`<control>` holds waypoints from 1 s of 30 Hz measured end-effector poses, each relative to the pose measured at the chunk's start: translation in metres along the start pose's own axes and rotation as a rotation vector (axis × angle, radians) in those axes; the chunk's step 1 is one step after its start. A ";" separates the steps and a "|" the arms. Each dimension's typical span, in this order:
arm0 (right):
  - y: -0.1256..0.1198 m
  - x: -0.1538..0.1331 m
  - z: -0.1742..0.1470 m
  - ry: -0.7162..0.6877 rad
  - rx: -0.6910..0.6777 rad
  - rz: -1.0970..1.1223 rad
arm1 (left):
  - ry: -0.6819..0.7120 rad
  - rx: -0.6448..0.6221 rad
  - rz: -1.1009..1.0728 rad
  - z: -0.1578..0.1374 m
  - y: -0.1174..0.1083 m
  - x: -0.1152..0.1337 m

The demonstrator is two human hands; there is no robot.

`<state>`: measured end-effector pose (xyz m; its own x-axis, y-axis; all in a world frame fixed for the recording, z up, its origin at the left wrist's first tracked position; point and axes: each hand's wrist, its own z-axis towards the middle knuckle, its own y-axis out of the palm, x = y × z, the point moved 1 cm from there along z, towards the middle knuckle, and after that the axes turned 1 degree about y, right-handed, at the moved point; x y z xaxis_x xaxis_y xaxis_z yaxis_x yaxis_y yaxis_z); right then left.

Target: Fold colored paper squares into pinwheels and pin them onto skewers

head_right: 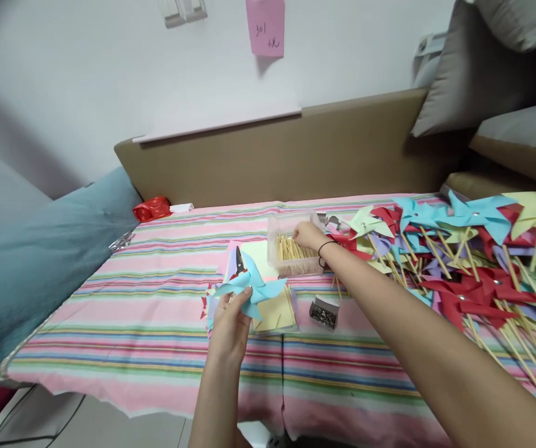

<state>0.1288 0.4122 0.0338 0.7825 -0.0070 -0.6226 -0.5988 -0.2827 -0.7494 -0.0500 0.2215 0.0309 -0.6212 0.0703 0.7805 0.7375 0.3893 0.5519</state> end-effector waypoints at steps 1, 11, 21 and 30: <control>0.004 0.000 0.009 0.027 -0.041 -0.054 | -0.005 0.004 -0.015 0.000 0.000 0.001; 0.038 0.014 0.060 0.300 -0.302 -0.340 | 0.020 -0.014 -0.112 0.000 -0.004 0.008; 0.045 0.021 0.051 0.347 -0.300 -0.328 | 0.023 -0.134 -0.259 -0.002 -0.002 0.010; 0.033 0.001 0.022 0.112 -0.028 -0.234 | 0.052 -0.280 -0.249 -0.005 0.002 0.011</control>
<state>0.1058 0.4237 0.0039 0.9142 -0.0444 -0.4029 -0.3954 -0.3155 -0.8626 -0.0539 0.2180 0.0416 -0.7817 -0.0444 0.6221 0.6138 0.1222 0.7800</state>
